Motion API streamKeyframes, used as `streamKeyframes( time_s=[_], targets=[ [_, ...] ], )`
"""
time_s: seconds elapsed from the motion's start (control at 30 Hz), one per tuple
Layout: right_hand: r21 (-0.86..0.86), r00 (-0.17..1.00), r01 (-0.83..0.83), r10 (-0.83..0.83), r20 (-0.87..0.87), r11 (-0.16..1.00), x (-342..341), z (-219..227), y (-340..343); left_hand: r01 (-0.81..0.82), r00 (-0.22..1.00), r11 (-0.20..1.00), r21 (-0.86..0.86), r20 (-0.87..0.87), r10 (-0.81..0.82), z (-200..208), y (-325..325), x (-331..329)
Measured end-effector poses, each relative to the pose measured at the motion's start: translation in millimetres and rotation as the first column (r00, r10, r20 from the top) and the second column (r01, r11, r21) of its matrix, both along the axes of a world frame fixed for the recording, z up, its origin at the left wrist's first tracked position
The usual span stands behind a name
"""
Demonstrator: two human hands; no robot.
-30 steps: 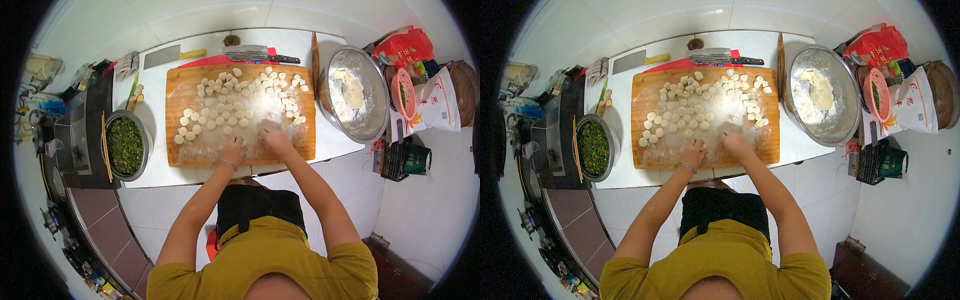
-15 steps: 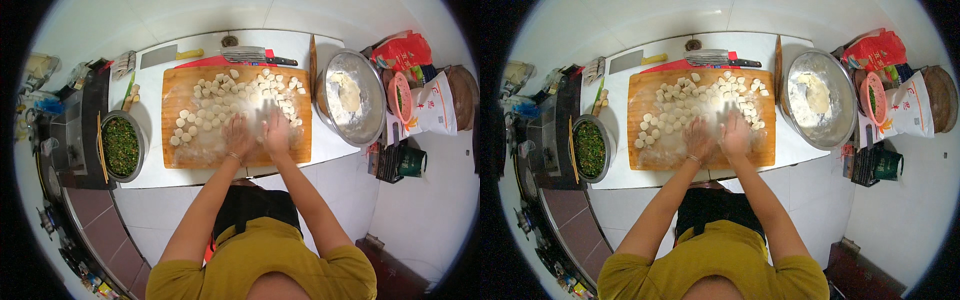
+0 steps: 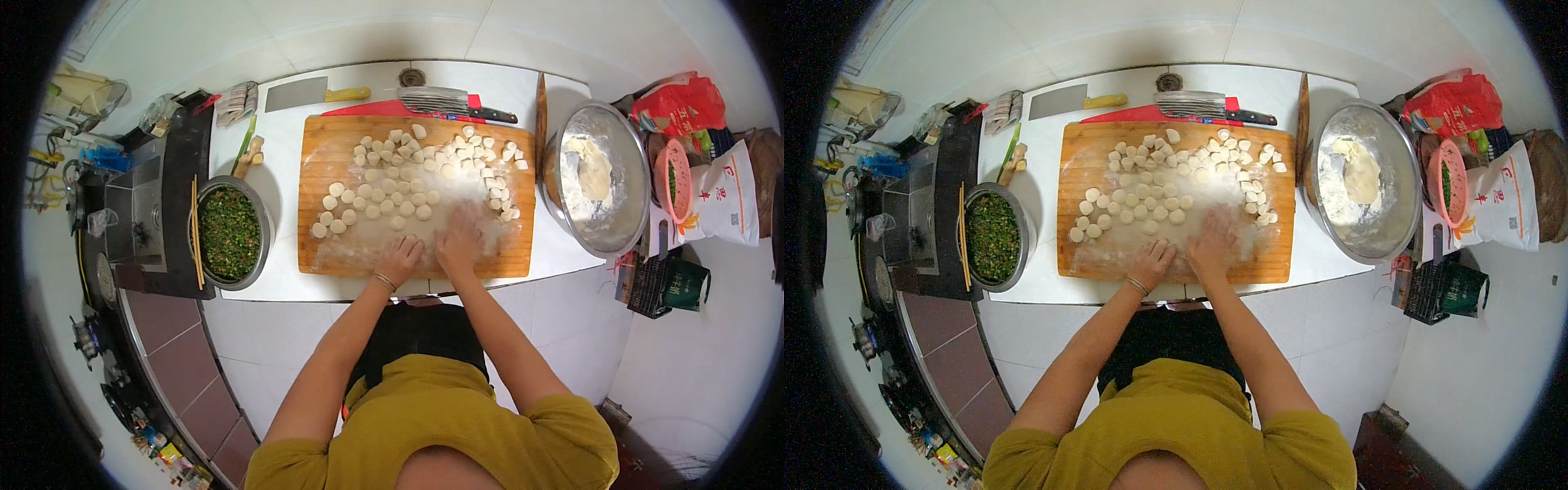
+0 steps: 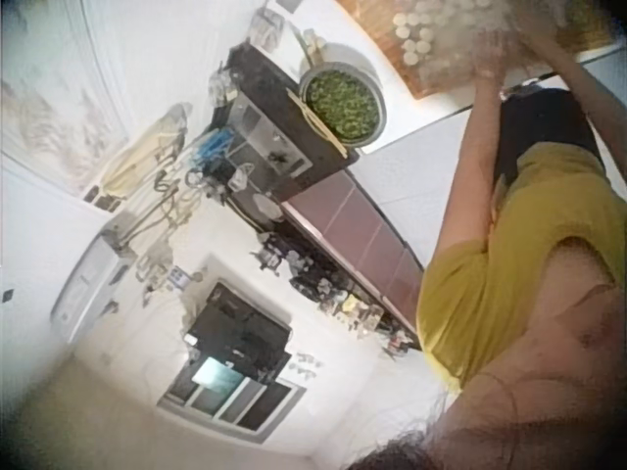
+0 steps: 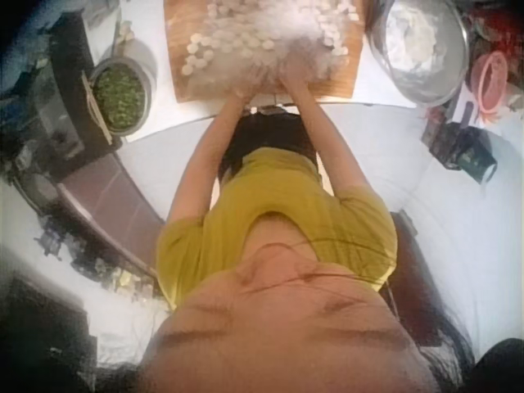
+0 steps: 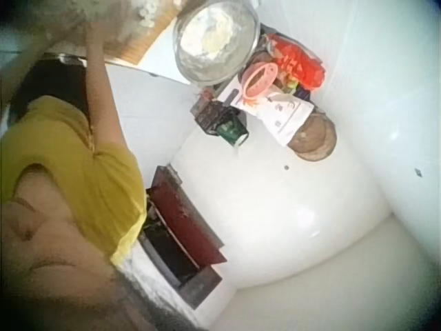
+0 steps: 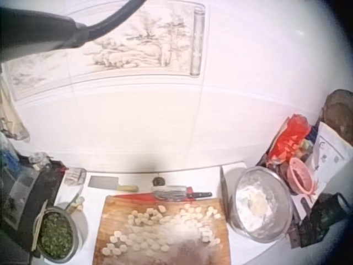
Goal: The person rolls a long dough log on a wooden board and cuts it into small pieces using a knife. They then flatten each piece into a round wrapper by hand, arranging them in rows on the board. A bowl of green filling and a bowl of dough are visible nearby.
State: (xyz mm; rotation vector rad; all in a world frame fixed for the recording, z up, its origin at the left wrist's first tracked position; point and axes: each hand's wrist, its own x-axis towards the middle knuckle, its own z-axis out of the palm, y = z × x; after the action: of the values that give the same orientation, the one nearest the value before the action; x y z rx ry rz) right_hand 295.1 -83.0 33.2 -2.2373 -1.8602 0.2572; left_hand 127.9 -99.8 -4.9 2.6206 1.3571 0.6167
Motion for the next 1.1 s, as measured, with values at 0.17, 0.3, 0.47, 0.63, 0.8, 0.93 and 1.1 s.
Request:
streamKeyframes(
  time_s=[0.17,0.3,0.47,0.63,0.8,0.93,1.1],
  targets=[
    [0.046,0.992,-0.111,0.114,-0.061,0.993,13,-29,-36,-0.188,0.982,0.91,-0.37,-0.05,0.182,17,2,-33],
    [0.215,0.98,-0.069,0.106,-0.17,0.974,18,-46,-8,-0.174,0.929,0.827,-0.534,0.19,0.318,19,22,-55],
    [0.371,0.957,0.078,0.035,-0.287,0.925,2,-3,77,-0.376,0.808,0.821,-0.43,0.282,0.518,28,121,-93],
    [0.331,0.922,-0.187,0.282,-0.266,0.925,-34,5,123,-0.372,0.923,0.91,-0.181,0.029,0.383,45,169,-102],
    [0.137,0.98,-0.058,0.082,-0.182,0.989,-97,-3,146,-0.284,0.958,0.937,-0.203,-0.012,0.287,14,184,-88],
    [0.213,0.999,0.022,-0.028,0.025,0.977,-110,-19,156,-0.317,0.943,0.925,-0.207,0.033,0.331,6,192,-82],
    [0.153,0.996,0.018,-0.005,-0.088,0.988,-104,0,154,-0.278,0.939,0.956,-0.093,0.183,0.291,33,179,-82]
  ],
)
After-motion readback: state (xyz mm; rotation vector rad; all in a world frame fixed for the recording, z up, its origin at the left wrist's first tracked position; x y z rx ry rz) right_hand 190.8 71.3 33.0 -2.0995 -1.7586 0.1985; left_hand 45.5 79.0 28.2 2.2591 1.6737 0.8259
